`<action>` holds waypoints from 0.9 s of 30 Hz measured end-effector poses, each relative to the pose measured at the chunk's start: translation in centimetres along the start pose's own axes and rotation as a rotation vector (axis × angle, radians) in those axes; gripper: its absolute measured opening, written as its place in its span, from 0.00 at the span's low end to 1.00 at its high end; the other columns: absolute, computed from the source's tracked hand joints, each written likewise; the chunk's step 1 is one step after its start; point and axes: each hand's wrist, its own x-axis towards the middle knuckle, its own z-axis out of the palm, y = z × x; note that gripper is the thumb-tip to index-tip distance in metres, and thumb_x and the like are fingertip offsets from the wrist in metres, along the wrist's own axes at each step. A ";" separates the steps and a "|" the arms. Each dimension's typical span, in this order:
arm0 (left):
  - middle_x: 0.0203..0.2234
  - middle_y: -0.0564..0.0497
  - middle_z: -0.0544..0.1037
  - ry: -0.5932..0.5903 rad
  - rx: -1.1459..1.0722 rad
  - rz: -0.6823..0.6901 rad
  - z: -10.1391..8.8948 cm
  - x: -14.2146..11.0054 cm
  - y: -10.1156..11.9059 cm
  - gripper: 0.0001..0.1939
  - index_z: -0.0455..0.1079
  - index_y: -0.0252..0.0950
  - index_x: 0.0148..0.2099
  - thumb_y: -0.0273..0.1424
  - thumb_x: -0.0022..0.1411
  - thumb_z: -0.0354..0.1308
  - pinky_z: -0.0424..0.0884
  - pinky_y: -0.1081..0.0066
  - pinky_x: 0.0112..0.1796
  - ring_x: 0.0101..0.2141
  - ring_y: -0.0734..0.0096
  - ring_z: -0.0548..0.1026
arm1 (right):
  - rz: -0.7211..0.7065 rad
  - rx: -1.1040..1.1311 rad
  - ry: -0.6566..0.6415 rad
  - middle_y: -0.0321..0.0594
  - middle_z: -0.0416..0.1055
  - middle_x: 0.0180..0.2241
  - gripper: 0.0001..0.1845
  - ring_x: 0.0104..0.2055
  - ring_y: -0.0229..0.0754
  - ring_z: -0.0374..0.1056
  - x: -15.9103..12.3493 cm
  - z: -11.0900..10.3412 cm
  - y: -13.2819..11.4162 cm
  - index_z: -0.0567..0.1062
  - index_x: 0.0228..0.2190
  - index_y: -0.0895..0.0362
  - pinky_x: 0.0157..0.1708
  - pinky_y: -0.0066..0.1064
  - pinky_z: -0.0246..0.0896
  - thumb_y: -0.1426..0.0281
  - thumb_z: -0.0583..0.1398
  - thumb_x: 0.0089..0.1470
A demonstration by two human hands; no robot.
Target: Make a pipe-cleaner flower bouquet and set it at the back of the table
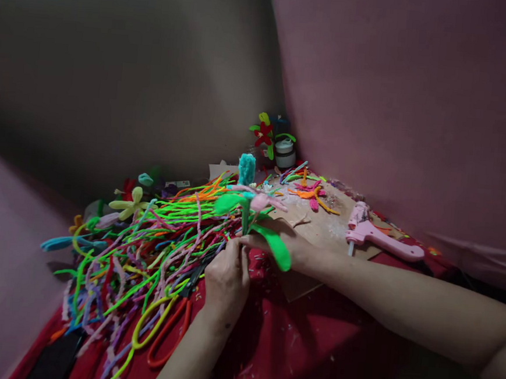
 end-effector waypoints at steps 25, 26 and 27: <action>0.11 0.63 0.57 -0.261 -1.611 -0.635 -1.0 1.5 1.3 0.12 0.65 0.32 0.29 0.34 0.52 0.63 0.60 0.78 0.19 0.11 0.87 0.54 | 0.247 0.213 -0.182 0.34 0.68 0.23 0.12 0.24 0.31 0.59 0.5 -1.3 -0.8 0.75 0.27 0.62 0.26 0.25 0.54 0.64 0.63 0.44; 0.11 0.63 0.57 -0.267 -1.639 -0.632 -1.0 1.5 1.2 0.11 0.65 0.32 0.30 0.33 0.52 0.62 0.60 0.78 0.19 0.10 0.87 0.53 | 0.282 0.242 -0.180 0.34 0.68 0.23 0.12 0.24 0.31 0.60 0.5 -1.3 -1.0 0.75 0.27 0.62 0.26 0.25 0.54 0.64 0.63 0.43; 0.11 0.63 0.57 -0.276 -1.664 -0.628 -1.1 1.4 1.2 0.10 0.66 0.31 0.30 0.32 0.53 0.62 0.60 0.78 0.19 0.10 0.88 0.53 | 0.311 0.280 -0.174 0.35 0.69 0.24 0.12 0.25 0.32 0.61 0.4 -1.3 -1.1 0.76 0.27 0.62 0.27 0.25 0.55 0.65 0.64 0.42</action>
